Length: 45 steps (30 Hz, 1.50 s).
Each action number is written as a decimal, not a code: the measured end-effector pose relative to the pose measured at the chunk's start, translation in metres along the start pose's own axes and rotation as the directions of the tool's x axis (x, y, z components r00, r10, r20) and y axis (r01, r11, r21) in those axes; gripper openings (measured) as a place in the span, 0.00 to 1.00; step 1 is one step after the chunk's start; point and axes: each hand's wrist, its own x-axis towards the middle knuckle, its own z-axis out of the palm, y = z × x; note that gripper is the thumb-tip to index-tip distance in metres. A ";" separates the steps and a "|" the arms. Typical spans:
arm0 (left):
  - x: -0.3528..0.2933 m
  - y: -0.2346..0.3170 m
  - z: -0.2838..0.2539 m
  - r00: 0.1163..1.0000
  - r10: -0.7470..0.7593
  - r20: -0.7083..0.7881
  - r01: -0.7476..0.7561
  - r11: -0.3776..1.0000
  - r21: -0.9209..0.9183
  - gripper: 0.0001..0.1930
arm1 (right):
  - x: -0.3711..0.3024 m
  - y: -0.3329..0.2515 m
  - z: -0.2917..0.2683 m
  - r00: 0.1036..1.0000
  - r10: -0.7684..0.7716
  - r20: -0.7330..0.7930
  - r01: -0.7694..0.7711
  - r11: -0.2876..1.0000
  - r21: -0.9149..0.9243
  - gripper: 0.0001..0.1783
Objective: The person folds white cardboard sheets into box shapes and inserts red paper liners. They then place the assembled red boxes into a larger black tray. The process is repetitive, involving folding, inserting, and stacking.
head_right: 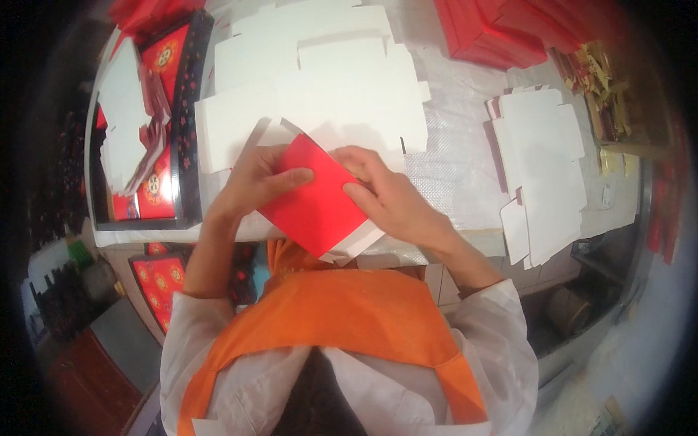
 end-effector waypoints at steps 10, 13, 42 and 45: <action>0.009 0.046 -0.013 0.151 0.930 -0.335 -0.298 0.366 0.882 0.20 | 0.016 0.015 0.000 0.925 -0.231 -0.300 0.298 0.934 0.197 0.39; -0.010 0.003 -0.004 0.418 0.722 -0.551 -0.400 0.691 0.602 0.32 | 0.009 0.020 0.005 0.871 -0.270 -0.411 0.361 0.918 0.162 0.41; -0.030 -0.054 0.069 0.737 0.197 -0.647 -0.378 0.913 -0.152 0.14 | 0.004 0.070 0.043 0.827 -0.237 -0.510 0.449 0.824 0.345 0.10; -0.032 -0.044 0.065 0.767 0.106 -0.632 -0.238 0.963 -0.128 0.10 | 0.000 0.048 0.037 0.880 -0.113 -0.462 0.274 0.915 0.298 0.09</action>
